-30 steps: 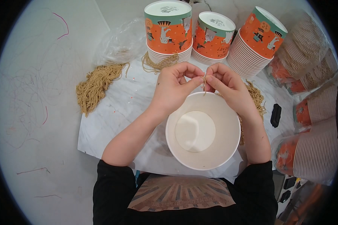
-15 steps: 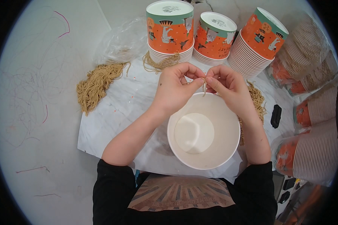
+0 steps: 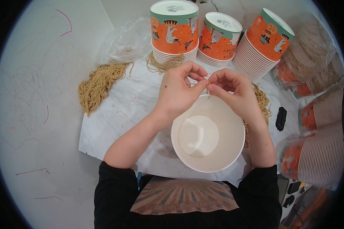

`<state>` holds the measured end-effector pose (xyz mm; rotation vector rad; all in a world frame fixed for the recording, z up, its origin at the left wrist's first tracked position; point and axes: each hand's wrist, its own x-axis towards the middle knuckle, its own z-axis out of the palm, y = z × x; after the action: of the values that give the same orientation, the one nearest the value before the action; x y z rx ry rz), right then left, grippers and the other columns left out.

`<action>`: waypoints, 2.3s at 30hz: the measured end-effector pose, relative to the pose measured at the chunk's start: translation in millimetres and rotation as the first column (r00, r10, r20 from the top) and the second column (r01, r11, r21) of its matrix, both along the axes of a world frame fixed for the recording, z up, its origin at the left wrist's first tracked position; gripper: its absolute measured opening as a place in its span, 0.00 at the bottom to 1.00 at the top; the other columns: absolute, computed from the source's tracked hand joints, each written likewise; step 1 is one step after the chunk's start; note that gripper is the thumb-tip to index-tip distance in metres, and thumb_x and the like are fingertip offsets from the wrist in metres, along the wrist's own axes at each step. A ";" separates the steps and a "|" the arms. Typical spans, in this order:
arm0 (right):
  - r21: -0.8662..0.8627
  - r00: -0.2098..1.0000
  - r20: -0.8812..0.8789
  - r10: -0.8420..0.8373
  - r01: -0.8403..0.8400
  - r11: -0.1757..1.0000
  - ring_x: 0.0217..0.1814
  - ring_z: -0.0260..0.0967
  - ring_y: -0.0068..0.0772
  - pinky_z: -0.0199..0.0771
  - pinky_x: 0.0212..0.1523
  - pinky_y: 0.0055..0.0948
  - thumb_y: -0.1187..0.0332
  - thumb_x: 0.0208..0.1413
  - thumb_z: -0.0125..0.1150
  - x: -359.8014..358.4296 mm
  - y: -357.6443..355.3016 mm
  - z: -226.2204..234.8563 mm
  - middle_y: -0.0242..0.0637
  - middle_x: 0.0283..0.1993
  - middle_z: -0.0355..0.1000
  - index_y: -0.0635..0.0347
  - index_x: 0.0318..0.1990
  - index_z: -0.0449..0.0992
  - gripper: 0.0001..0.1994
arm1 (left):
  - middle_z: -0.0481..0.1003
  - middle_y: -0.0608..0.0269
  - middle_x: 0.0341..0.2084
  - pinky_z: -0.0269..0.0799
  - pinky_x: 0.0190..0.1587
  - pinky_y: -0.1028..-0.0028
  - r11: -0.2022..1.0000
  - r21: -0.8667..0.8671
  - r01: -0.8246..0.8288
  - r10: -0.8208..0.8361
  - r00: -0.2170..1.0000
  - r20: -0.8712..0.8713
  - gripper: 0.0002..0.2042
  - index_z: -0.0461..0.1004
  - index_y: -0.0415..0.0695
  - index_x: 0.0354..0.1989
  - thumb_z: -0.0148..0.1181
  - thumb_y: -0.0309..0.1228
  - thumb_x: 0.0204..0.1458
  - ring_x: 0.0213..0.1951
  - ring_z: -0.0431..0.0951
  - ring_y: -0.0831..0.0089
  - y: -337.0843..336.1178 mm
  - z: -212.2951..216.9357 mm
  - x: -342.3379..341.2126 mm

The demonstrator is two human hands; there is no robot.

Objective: Assembling Halloween-themed paper buckets by attaching string handles through pre-punched holes.

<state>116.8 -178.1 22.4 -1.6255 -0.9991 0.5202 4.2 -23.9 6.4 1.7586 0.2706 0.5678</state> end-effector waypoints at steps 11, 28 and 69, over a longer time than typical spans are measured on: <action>-0.017 0.999 0.024 -0.022 0.022 1.000 0.36 0.71 0.16 0.73 0.36 0.20 0.72 0.64 0.61 5.0 0.2 -9.8 0.29 0.34 0.76 0.66 0.41 0.77 0.05 | 0.80 0.66 0.28 0.63 0.24 0.79 0.997 -0.042 0.062 -0.065 0.996 -0.060 0.06 0.75 0.40 0.32 0.67 0.24 0.49 0.19 0.66 0.87 7.0 3.9 -0.8; -0.012 0.971 -0.239 0.019 -0.022 1.000 0.35 0.68 0.12 0.69 0.38 0.18 0.72 0.61 0.63 3.8 -3.4 0.7 0.26 0.34 0.75 0.65 0.39 0.78 0.05 | 0.67 0.82 0.14 0.53 0.22 0.83 0.985 0.085 0.153 -0.129 0.962 -0.240 0.04 0.81 0.39 0.33 0.67 0.26 0.53 0.18 0.61 0.93 11.7 22.6 -10.4; -0.091 0.927 0.295 0.231 -0.214 0.973 0.37 0.70 0.30 0.70 0.41 0.29 0.73 0.52 0.59 -5.1 -13.1 18.2 0.37 0.33 0.70 0.66 0.33 0.73 0.05 | 0.71 0.70 0.23 0.63 0.27 0.76 0.936 0.156 0.314 -0.294 0.946 -0.139 0.07 0.75 0.39 0.34 0.63 0.29 0.56 0.23 0.65 0.83 35.5 19.1 -10.0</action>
<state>111.6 -191.3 40.6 -1.6851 -1.4223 0.4606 -5.8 11.6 25.5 1.9617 0.0223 0.2727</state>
